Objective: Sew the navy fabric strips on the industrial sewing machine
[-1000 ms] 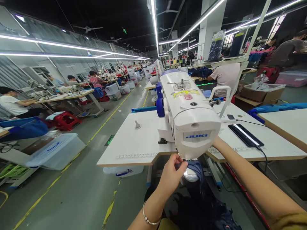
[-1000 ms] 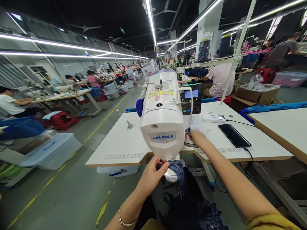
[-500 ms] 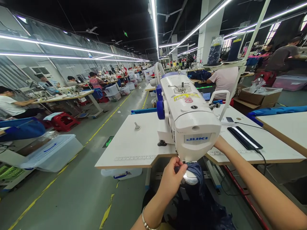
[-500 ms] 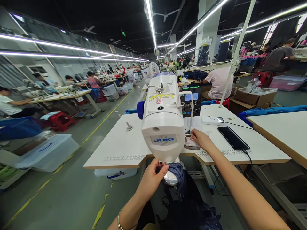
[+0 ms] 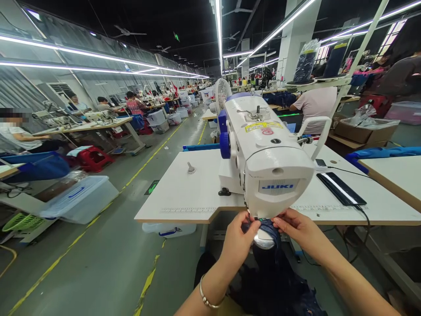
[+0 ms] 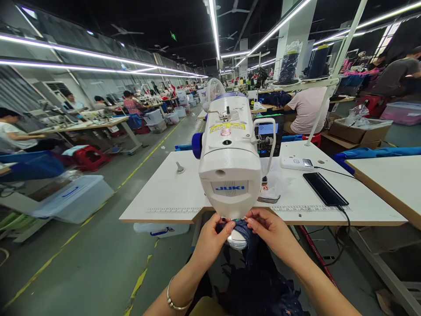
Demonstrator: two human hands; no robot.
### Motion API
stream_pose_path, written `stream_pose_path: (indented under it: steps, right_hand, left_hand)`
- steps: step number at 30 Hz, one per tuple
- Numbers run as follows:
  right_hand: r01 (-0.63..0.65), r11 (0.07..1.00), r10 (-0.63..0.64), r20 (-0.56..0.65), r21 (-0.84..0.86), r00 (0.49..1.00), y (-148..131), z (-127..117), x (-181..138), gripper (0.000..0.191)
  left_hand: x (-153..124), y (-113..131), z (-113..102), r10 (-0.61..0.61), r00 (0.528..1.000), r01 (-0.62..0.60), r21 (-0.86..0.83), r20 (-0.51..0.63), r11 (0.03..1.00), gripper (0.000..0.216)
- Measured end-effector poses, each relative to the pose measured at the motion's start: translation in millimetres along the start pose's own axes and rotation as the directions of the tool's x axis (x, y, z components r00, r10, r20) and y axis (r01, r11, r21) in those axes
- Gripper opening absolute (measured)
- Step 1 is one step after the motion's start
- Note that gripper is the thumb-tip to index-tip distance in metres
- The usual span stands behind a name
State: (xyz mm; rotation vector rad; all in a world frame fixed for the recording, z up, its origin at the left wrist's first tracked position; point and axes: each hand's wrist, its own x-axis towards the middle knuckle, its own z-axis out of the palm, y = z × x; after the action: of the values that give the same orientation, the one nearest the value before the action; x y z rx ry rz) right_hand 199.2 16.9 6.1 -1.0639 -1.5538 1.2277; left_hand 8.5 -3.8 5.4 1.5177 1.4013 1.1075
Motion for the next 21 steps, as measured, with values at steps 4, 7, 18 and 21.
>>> stream_pose_path:
  steps: [4, 7, 18, 21]
  right_hand:
    - [0.066, 0.996, -0.066, -0.003, -0.056, 0.998, 1.6, 2.0, 3.3, 0.033]
    - [0.141, 0.968, -0.151, -0.034, -0.209, 0.988, 7.5, 2.5, 2.8, 0.023]
    - [0.612, 0.331, -0.766, 0.175, -0.718, 0.619, 30.9, 3.7, -4.1, 0.033]
    - [0.617, 0.287, -0.764, 0.213, -0.733, 0.609, 30.3, 3.0, -2.9, 0.036]
  left_hand:
    - [-1.0, 3.6, -0.4, 0.007, 1.0, -0.007, 0.016, -0.021, 1.0, 0.016]
    - [-1.2, 4.1, -0.2, 0.016, 0.999, -0.014, 0.027, -0.043, 1.0, 0.016]
    - [0.9, 1.8, -0.5, 0.038, 0.999, -0.036, 0.083, -0.031, 0.996, 0.016]
    - [0.9, 3.4, -1.2, 0.04, 0.998, -0.035, 0.113, -0.038, 0.993, 0.017]
